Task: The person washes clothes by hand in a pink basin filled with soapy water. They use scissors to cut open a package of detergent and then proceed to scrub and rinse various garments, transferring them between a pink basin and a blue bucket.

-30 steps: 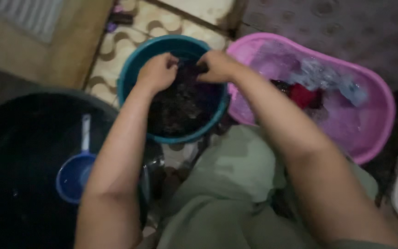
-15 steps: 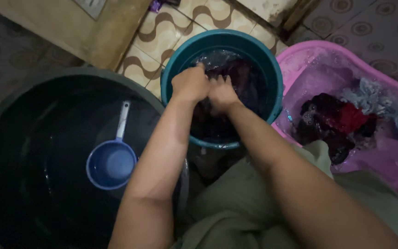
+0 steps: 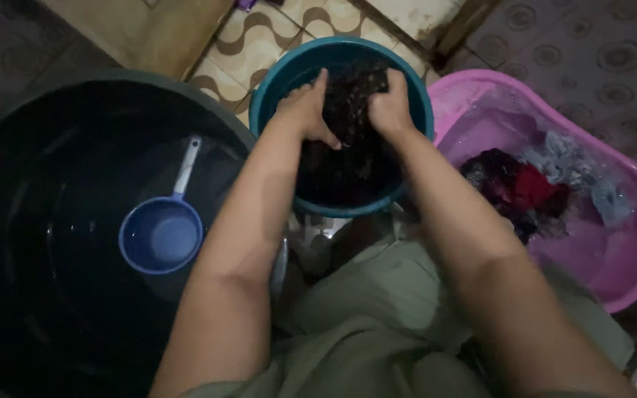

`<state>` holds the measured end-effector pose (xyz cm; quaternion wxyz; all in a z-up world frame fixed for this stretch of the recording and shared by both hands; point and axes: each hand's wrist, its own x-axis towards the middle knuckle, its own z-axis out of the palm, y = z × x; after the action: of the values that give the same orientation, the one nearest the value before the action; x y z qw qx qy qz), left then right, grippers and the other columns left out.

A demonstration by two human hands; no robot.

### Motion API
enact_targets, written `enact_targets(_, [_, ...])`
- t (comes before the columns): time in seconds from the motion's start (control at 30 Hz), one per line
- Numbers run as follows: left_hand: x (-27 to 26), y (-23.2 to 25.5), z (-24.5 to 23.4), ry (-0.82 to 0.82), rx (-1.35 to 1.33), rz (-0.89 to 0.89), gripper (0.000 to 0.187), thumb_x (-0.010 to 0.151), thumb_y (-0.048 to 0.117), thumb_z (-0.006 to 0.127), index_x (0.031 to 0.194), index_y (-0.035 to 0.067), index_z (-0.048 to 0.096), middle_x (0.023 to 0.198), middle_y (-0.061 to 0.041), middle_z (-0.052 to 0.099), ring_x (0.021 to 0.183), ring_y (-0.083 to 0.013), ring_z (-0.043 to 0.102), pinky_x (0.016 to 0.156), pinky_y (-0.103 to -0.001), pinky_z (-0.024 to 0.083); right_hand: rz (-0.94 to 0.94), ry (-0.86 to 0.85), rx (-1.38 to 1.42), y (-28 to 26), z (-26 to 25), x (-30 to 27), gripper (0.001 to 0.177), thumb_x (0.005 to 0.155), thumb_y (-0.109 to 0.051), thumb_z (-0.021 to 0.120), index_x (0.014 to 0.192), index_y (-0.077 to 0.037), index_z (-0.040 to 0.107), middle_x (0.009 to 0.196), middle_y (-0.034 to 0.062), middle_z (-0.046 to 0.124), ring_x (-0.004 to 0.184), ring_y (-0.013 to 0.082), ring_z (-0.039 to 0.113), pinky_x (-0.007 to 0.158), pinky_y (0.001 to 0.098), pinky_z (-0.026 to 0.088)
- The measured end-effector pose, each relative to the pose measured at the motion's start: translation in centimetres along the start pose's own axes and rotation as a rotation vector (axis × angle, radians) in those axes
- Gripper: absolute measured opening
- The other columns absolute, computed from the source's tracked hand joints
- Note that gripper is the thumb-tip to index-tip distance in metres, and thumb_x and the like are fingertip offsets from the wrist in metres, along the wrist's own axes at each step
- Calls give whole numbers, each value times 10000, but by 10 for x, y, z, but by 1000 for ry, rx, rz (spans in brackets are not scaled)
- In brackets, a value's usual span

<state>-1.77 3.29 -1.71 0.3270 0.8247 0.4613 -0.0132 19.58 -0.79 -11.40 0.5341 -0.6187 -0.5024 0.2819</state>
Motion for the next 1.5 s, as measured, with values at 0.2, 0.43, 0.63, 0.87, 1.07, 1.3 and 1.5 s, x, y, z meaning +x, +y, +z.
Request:
enact_targets(0.2, [-9,-2,0,34,-300,321,730,551,345,955,1198,94,727,1188,-131,773,1144,-305,724,1006,-375,548,-308,83,-101,-73,-16,-12,172,826,31,629,990,52,675,947,146,688,910,272,642,867,359,527])
enact_targets(0.43, [-10,4,13,-228,40,87,606,604,140,873,1188,141,712,1195,-151,707,1144,-343,652,987,-442,508,45,-824,-390,-110,-24,-19,489,745,-72,678,1229,-15,644,1119,231,751,1064,335,725,916,407,563])
enact_targets(0.63, [-23,2,1,156,219,-95,531,795,78,735,1309,81,604,1264,-179,650,1187,-387,610,948,-517,507,99,-1200,-1275,-75,74,-78,650,826,-223,770,1389,-55,492,1261,184,661,1102,334,675,886,457,554])
enact_targets(0.87, [-24,8,1,156,135,-73,578,801,118,702,1361,105,557,1230,-177,649,1162,-393,605,926,-533,499,-132,-704,-1037,88,123,-79,244,1042,-247,579,1223,-124,686,1217,114,729,1114,258,701,921,390,563])
enact_targets(1.07, [-18,7,3,-19,176,-227,709,733,450,841,1281,80,585,1296,-175,604,1232,-361,560,987,-492,480,115,-1174,-546,93,97,15,564,900,-258,844,1354,-36,595,1277,169,649,1153,273,615,958,394,476])
enact_targets(1.3, [3,-5,33,88,223,-211,475,847,270,716,1279,92,626,1303,-167,636,1239,-372,587,996,-529,486,-58,-398,-655,94,-1,39,525,858,-331,768,1309,-67,724,1193,206,761,1117,334,730,1020,421,568])
enact_targets(1.5, [10,-3,34,57,232,-234,505,850,279,694,1308,84,607,1319,-180,623,1242,-378,580,983,-518,493,20,-359,-921,73,28,19,929,644,-519,882,1342,17,586,1138,265,690,1075,415,644,902,479,507])
